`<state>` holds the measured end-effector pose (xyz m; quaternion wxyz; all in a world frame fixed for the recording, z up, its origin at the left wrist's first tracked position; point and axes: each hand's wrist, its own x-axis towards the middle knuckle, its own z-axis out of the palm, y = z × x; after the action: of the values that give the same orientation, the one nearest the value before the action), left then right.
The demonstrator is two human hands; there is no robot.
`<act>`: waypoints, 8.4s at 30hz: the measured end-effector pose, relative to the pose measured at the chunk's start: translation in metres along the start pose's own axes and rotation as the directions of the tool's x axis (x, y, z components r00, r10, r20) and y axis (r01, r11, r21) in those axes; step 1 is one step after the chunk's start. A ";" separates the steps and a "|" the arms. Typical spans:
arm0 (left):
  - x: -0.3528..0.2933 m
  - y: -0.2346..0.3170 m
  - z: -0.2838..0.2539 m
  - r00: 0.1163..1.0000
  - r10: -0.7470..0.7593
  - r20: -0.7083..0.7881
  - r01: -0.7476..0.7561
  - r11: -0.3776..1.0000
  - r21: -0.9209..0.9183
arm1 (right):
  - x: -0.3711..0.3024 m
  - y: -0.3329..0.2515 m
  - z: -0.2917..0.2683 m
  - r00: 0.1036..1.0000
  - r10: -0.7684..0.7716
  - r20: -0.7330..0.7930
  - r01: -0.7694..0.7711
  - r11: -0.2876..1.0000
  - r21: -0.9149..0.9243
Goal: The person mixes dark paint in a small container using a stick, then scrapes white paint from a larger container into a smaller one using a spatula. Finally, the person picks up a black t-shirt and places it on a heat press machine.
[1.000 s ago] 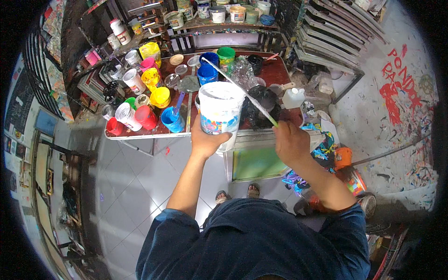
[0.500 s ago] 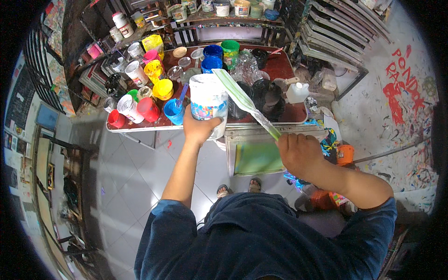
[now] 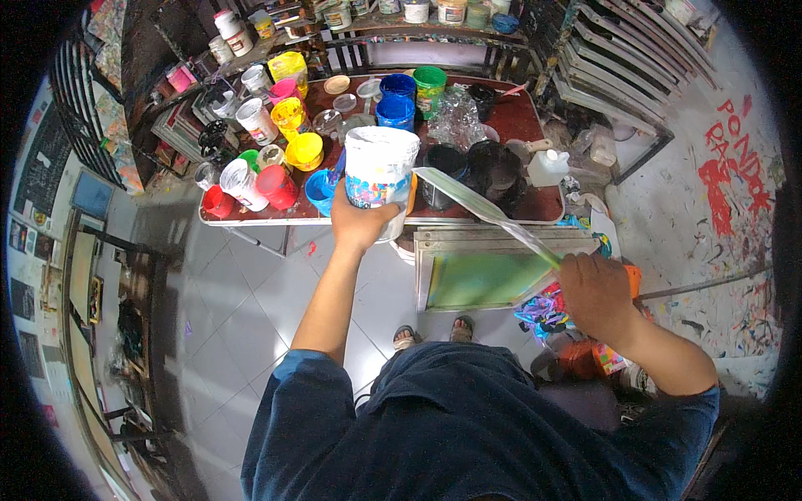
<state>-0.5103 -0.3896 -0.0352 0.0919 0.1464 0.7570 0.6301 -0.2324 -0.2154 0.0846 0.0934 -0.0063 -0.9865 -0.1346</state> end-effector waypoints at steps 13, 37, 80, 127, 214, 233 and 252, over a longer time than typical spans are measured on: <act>0.030 0.023 -0.030 0.578 0.794 0.189 -0.784 0.475 0.399 | 0.013 0.075 -0.033 0.996 0.008 -0.084 0.011 0.973 0.229; 0.032 0.006 -0.017 0.363 0.904 0.226 -0.865 0.236 0.443 | 0.016 0.044 -0.028 0.828 0.032 0.560 -0.412 0.712 0.568; 0.000 0.036 0.002 0.598 0.688 0.411 -0.792 0.588 0.168 | 0.045 0.038 -0.067 0.996 -0.014 -0.092 0.024 0.994 0.109; -0.020 0.031 -0.004 0.721 -0.293 0.628 0.252 0.955 0.157 | -0.033 0.048 0.009 0.830 0.511 0.221 -0.435 0.347 0.831; -0.008 0.010 -0.001 0.564 0.388 0.729 0.520 0.520 -0.678 | 0.009 0.088 -0.013 0.853 0.357 0.380 -0.397 -0.027 0.917; -0.049 0.022 0.007 0.579 0.323 0.749 0.606 0.444 -0.660 | 0.003 0.094 -0.014 0.876 0.416 0.243 -0.253 -0.032 0.967; -0.029 0.038 0.028 0.806 0.565 0.175 -0.516 0.817 -0.258 | -0.011 0.053 0.027 0.832 0.342 0.437 -0.133 -0.641 0.756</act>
<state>-0.4697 -0.3673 -0.0043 0.0141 0.4230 0.5998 0.6791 -0.2248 -0.1569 0.0716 0.1427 -0.1938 -0.5217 0.8185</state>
